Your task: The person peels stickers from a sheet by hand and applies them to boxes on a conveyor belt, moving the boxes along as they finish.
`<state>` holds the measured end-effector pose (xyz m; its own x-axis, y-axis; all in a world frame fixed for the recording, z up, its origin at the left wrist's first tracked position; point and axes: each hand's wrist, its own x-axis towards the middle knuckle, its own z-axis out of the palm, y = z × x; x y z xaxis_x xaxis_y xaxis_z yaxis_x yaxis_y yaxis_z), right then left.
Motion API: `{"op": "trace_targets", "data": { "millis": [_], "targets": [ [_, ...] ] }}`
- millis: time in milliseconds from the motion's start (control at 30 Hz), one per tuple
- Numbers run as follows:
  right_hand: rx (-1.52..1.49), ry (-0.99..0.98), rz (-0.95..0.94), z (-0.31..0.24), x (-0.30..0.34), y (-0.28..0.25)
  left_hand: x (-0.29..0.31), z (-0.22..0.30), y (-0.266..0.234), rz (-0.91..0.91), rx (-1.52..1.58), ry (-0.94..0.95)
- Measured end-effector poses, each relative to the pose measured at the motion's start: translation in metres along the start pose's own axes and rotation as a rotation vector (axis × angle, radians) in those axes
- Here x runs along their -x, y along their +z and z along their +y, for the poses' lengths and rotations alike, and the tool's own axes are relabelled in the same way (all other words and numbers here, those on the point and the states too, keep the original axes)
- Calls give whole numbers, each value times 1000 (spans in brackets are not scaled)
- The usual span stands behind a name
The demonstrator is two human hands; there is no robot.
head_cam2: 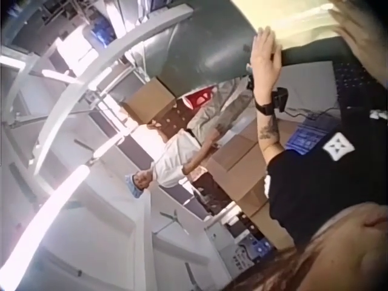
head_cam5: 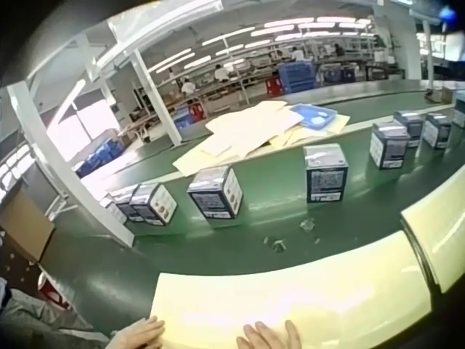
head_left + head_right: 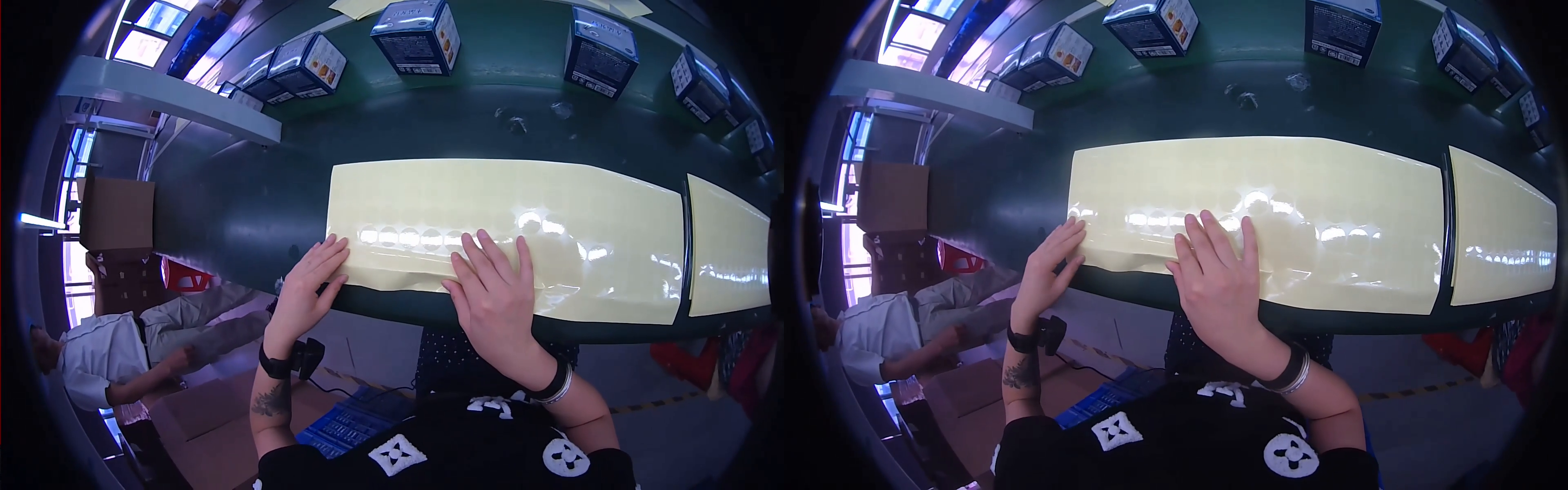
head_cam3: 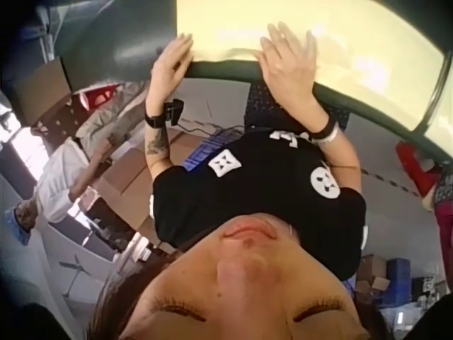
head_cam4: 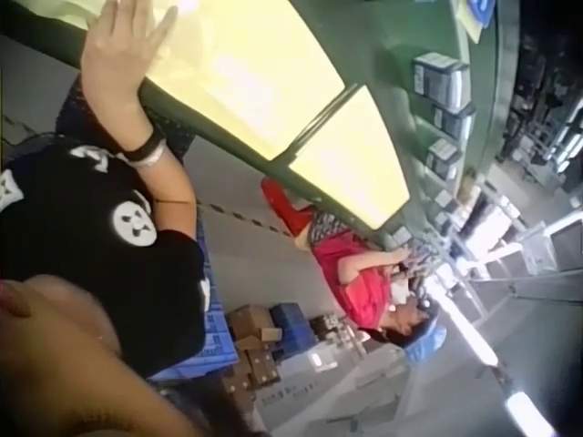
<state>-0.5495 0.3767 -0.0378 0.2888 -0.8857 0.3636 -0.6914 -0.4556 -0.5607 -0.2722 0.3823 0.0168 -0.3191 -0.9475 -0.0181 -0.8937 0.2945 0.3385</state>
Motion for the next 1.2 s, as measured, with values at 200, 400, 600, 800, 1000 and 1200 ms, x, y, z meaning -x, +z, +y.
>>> {"op": "trace_targets", "data": {
  "millis": [200, 400, 600, 800, 1000, 1200],
  "targets": [
    [-14, -1, 3, 2, 0, 0, 12, -6, 25, 202, -15, 69],
    [-20, 1, 5, 3, -1, -2, 16, -7, 34, 400, -156, 211],
    [-1, 4, 11, 3, 1, -2, 17, 2, 34, 463, -59, 152],
    [24, -11, 6, 0, -1, 0, -27, 37, -41, 301, 373, -111],
    [17, -1, 31, 2, 1, 4, -161, 148, -48, 12, 164, 393],
    [98, 28, 38, 19, 4, 5, -346, 280, 43, -19, 96, 635]
  ]
}}
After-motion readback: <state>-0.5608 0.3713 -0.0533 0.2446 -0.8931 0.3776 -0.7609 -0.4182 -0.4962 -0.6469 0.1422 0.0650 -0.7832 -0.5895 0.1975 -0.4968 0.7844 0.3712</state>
